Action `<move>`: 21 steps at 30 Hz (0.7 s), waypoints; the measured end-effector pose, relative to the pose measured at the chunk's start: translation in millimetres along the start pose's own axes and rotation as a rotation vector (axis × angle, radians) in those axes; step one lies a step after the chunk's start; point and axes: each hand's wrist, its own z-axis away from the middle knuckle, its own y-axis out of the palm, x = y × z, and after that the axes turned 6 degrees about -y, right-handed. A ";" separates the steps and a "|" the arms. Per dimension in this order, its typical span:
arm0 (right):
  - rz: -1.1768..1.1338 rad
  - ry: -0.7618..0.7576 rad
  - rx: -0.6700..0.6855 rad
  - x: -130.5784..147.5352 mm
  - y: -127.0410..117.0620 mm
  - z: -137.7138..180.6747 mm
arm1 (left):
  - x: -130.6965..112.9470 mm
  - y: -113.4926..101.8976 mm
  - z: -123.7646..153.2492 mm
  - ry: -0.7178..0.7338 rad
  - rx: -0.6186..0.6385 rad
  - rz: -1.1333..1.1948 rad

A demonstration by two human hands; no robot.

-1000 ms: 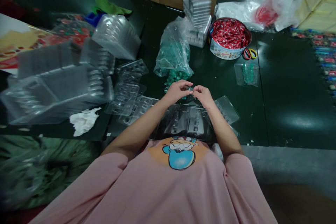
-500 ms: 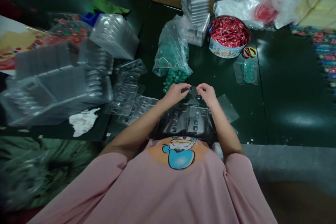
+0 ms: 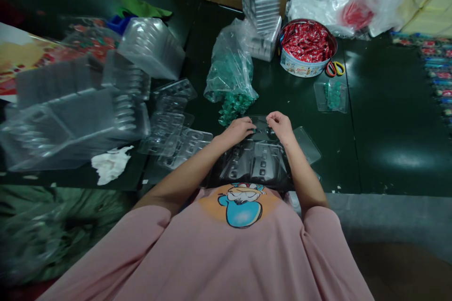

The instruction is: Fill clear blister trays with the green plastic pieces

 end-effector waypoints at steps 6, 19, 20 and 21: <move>-0.022 -0.040 -0.016 1.3 7.8 -0.6 | 3.2 6.8 -1.5 0.021 0.004 -0.058; 0.397 -0.553 0.058 40.5 45.6 16.7 | -27.6 -27.4 19.7 -0.387 -0.256 0.878; 0.419 -0.602 0.064 42.8 49.1 16.5 | -27.1 -28.6 20.8 -0.445 -0.239 0.982; 0.435 -0.638 0.074 44.3 52.4 15.9 | -26.3 -29.7 22.3 -0.497 -0.219 1.063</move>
